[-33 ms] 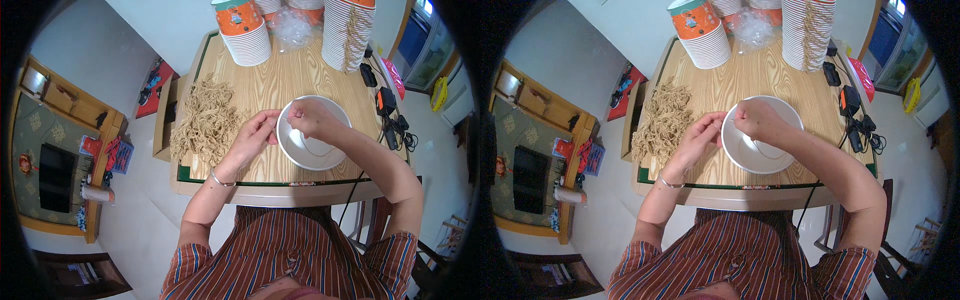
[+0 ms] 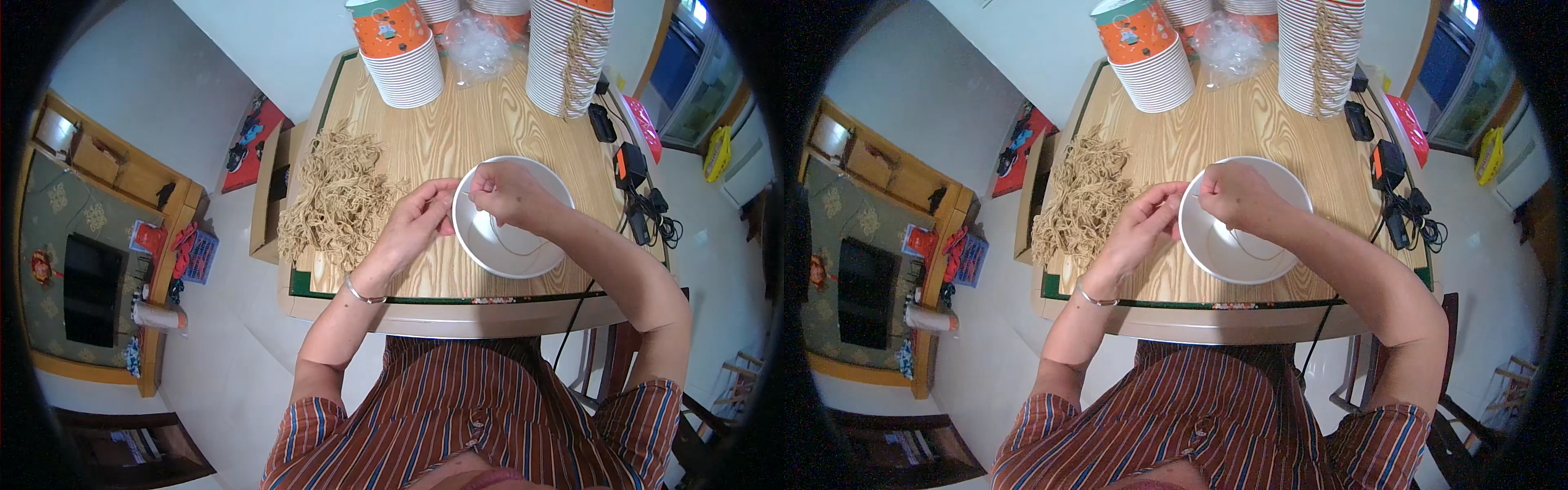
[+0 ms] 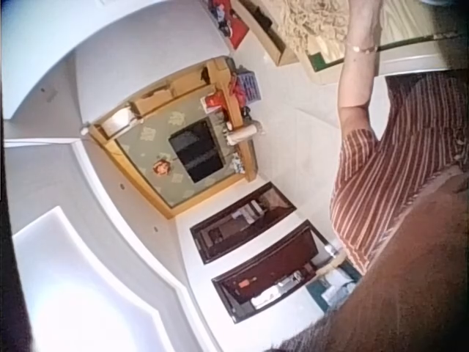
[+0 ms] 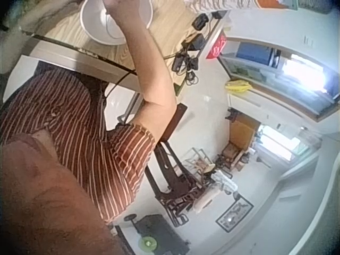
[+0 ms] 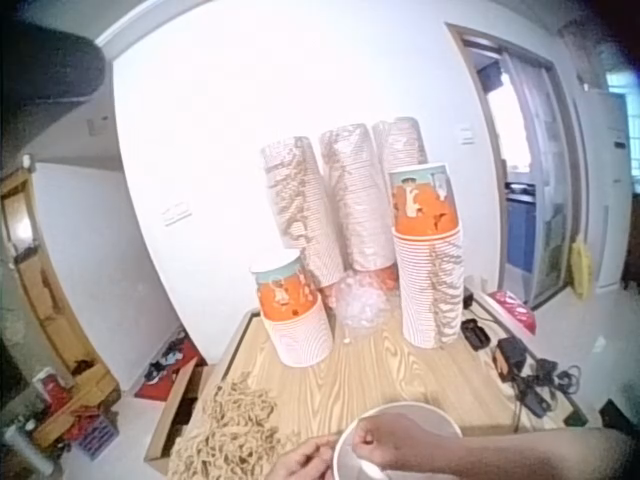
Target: Attaching string handles to decorative Halloween-themed paper buckets.
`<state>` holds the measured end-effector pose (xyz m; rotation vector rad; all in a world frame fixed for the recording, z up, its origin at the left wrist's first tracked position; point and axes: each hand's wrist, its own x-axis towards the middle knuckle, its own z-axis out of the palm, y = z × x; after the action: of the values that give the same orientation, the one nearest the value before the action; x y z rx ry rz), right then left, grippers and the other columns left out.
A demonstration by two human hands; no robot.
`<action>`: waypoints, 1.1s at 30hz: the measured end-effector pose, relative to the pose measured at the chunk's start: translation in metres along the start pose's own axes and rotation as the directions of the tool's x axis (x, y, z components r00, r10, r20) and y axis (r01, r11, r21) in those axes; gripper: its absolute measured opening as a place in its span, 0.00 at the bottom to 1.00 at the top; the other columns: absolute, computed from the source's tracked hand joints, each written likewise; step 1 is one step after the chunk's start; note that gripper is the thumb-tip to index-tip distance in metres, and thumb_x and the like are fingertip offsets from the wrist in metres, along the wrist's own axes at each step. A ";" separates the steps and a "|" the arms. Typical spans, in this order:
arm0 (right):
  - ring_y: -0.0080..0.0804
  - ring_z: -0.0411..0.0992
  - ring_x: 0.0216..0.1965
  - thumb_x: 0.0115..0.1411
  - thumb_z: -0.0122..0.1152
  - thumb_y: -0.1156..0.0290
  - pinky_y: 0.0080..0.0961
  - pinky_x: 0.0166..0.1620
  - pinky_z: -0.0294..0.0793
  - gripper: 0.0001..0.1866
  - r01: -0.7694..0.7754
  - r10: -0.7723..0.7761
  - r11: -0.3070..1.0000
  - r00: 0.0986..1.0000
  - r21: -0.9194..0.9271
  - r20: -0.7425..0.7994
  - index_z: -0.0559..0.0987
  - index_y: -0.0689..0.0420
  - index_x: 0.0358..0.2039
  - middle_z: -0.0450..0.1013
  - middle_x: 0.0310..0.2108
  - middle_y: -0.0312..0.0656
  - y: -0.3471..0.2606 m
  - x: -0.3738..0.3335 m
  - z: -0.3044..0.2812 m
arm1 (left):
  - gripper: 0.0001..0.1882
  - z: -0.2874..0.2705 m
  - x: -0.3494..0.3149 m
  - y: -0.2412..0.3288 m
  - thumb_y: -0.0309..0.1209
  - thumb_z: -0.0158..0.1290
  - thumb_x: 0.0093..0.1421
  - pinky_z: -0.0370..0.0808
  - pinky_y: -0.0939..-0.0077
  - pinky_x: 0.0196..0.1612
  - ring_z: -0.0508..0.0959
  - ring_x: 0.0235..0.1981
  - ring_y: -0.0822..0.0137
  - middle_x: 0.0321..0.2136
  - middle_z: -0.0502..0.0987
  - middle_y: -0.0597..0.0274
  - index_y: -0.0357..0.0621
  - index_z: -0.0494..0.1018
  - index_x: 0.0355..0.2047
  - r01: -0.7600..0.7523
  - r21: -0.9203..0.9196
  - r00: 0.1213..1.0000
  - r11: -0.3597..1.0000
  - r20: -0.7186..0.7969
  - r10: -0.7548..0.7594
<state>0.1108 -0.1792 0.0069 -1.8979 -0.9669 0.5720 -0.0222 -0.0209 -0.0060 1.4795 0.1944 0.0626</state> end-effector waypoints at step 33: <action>0.37 0.75 0.26 0.60 0.59 0.71 0.31 0.28 0.72 0.06 0.270 -0.282 0.940 0.959 -0.207 -0.031 0.76 0.60 0.32 0.74 0.24 0.43 -0.019 -0.019 -0.009 | 0.04 -0.004 0.014 0.019 0.24 0.49 0.67 0.72 0.80 0.47 0.74 0.41 0.76 0.41 0.76 0.63 0.37 0.73 0.39 -0.522 0.376 0.815 0.766 -0.047 0.578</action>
<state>0.0986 -0.1940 0.0286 -1.8974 -1.2648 0.2571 -0.0074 -0.0127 0.0113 1.8492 -0.1204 0.6633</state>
